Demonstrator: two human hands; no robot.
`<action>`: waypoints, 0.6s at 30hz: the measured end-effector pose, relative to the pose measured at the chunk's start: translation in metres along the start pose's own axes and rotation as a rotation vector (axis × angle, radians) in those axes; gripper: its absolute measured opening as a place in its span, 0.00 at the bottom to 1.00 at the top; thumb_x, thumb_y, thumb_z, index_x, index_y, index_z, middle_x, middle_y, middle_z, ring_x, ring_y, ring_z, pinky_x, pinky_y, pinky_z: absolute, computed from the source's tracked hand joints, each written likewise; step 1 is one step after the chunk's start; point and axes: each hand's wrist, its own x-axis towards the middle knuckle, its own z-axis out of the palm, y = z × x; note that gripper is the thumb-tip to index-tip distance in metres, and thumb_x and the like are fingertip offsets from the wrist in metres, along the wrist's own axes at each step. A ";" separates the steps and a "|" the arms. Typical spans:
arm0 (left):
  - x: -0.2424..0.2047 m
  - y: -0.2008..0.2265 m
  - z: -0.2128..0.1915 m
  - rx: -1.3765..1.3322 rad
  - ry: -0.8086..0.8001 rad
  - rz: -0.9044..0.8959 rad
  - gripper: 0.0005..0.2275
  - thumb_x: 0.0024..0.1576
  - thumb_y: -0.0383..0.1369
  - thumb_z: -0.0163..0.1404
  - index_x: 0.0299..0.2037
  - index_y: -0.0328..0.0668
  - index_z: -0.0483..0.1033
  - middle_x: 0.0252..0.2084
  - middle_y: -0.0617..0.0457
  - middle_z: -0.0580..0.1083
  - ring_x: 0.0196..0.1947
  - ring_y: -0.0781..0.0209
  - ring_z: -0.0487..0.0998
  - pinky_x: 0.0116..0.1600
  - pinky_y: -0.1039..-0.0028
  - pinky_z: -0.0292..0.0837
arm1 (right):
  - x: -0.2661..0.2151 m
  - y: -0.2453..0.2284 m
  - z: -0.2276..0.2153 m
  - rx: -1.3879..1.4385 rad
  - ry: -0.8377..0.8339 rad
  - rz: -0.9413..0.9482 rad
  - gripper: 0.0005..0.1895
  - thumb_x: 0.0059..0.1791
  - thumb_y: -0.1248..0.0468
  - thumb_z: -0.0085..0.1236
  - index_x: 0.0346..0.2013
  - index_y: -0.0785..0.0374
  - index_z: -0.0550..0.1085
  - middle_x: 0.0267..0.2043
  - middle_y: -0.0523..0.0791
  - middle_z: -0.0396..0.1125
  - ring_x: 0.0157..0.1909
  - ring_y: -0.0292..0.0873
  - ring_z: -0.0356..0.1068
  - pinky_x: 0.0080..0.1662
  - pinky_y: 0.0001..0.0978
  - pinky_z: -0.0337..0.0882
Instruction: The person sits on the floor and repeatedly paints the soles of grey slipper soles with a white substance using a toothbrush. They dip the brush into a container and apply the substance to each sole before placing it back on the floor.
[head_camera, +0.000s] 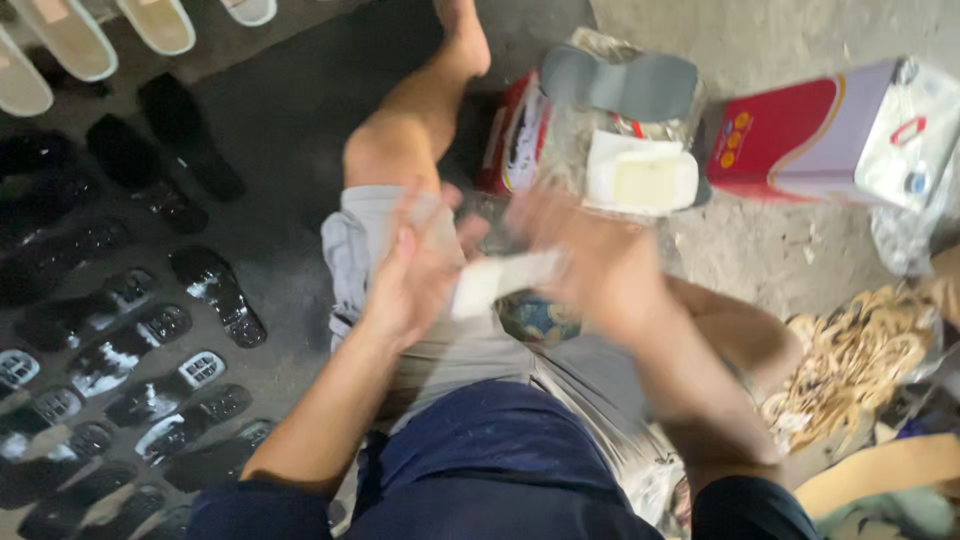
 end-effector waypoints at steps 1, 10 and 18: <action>0.007 -0.014 0.008 -0.045 0.082 -0.120 0.24 0.59 0.50 0.49 0.63 0.56 0.63 0.58 0.59 0.72 0.55 0.53 0.79 0.54 0.59 0.79 | -0.020 -0.023 0.002 0.056 -0.053 -0.063 0.32 0.40 0.58 0.71 0.59 0.55 0.75 0.64 0.48 0.69 0.62 0.49 0.73 0.53 0.40 0.73; -0.006 -0.074 -0.029 -0.221 -0.039 -0.479 0.28 0.73 0.46 0.39 0.78 0.33 0.56 0.78 0.39 0.59 0.54 0.52 0.76 0.48 0.59 0.77 | -0.095 0.062 -0.015 -0.066 0.229 0.624 0.15 0.53 0.60 0.63 0.51 0.61 0.74 0.46 0.50 0.74 0.46 0.56 0.75 0.44 0.49 0.73; -0.022 -0.084 -0.010 -0.225 0.076 -0.732 0.32 0.61 0.51 0.33 0.71 0.39 0.54 0.71 0.39 0.60 0.63 0.41 0.74 0.61 0.49 0.71 | -0.086 0.146 -0.005 -0.569 0.027 0.513 0.08 0.53 0.62 0.58 0.46 0.48 0.81 0.39 0.48 0.72 0.33 0.53 0.73 0.36 0.46 0.71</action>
